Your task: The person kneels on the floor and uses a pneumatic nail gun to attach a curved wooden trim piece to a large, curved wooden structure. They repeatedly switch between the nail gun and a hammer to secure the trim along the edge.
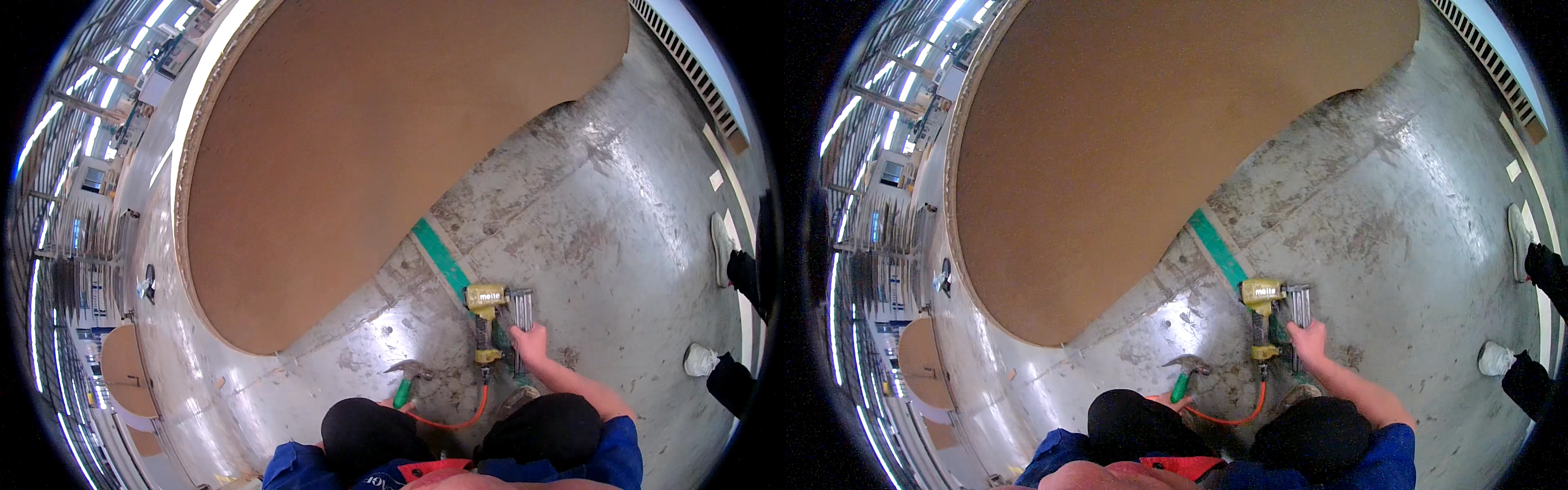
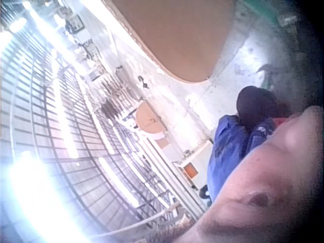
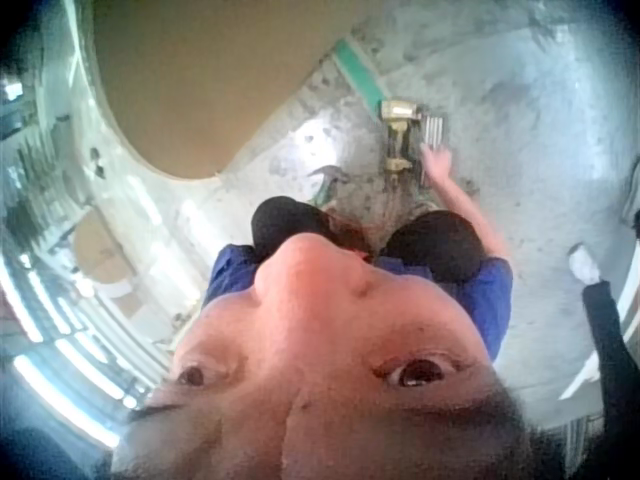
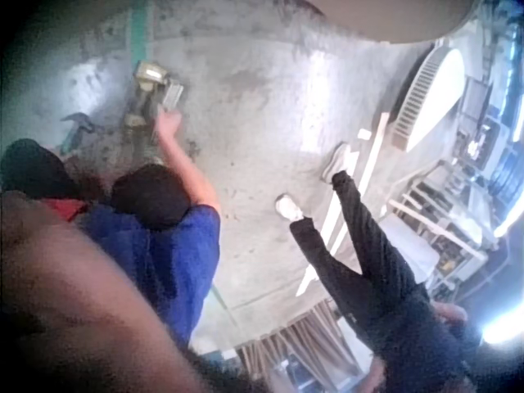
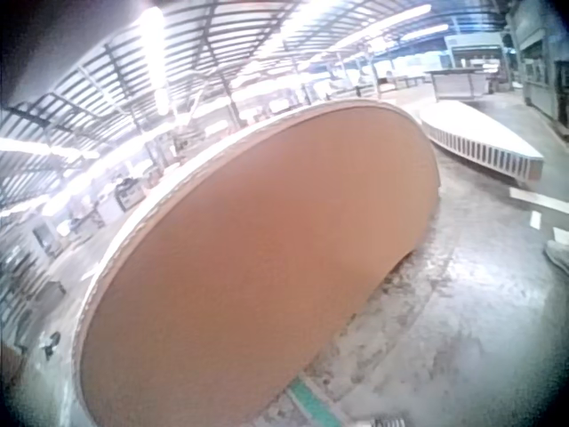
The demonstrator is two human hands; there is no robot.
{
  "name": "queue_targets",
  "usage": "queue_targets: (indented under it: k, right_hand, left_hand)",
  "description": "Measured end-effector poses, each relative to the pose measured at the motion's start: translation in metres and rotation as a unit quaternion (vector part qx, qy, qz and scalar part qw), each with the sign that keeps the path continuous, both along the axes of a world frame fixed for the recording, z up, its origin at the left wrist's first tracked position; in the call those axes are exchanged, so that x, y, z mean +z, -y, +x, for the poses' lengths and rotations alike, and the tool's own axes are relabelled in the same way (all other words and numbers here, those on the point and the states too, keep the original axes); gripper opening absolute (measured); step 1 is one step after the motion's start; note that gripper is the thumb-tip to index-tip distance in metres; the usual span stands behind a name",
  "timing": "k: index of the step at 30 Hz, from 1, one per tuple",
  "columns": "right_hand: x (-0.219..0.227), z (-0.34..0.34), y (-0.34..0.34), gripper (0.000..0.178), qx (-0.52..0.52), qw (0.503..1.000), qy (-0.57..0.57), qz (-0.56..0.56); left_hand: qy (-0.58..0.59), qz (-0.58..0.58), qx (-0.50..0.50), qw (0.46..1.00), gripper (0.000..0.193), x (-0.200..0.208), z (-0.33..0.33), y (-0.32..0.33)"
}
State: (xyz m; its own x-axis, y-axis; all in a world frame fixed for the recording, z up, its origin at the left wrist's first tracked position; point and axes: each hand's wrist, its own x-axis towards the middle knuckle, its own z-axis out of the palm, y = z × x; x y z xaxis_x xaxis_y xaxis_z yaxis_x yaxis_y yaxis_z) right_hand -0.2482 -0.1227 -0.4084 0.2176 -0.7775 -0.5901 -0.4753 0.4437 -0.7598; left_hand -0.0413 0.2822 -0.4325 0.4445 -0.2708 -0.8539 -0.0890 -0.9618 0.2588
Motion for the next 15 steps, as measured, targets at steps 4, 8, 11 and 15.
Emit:
queue_targets:
  k: [4, 8, 11, 15]
  right_hand:
    - [-0.037, 0.007, 0.013, 0.022, -0.054, 0.997, 0.046, 0.013]
    - [-0.040, 0.018, 0.014, 0.019, -0.070, 0.991, 0.090, 0.075]
    - [-0.043, 0.009, 0.017, 0.017, -0.064, 0.990, 0.088, 0.092]
    - [-0.019, 0.013, 0.015, 0.017, -0.048, 0.987, 0.103, 0.114]
  left_hand:
    - [-0.011, -0.013, -0.026, 1.000, 0.052, -0.005, -0.002, 0.004]
    - [-0.021, -0.026, -0.029, 0.999, 0.050, -0.006, -0.001, -0.009]
    - [-0.034, -0.046, -0.025, 0.998, 0.050, 0.001, -0.001, -0.003]
    - [-0.044, -0.063, -0.003, 0.997, 0.051, 0.020, 0.001, 0.006]
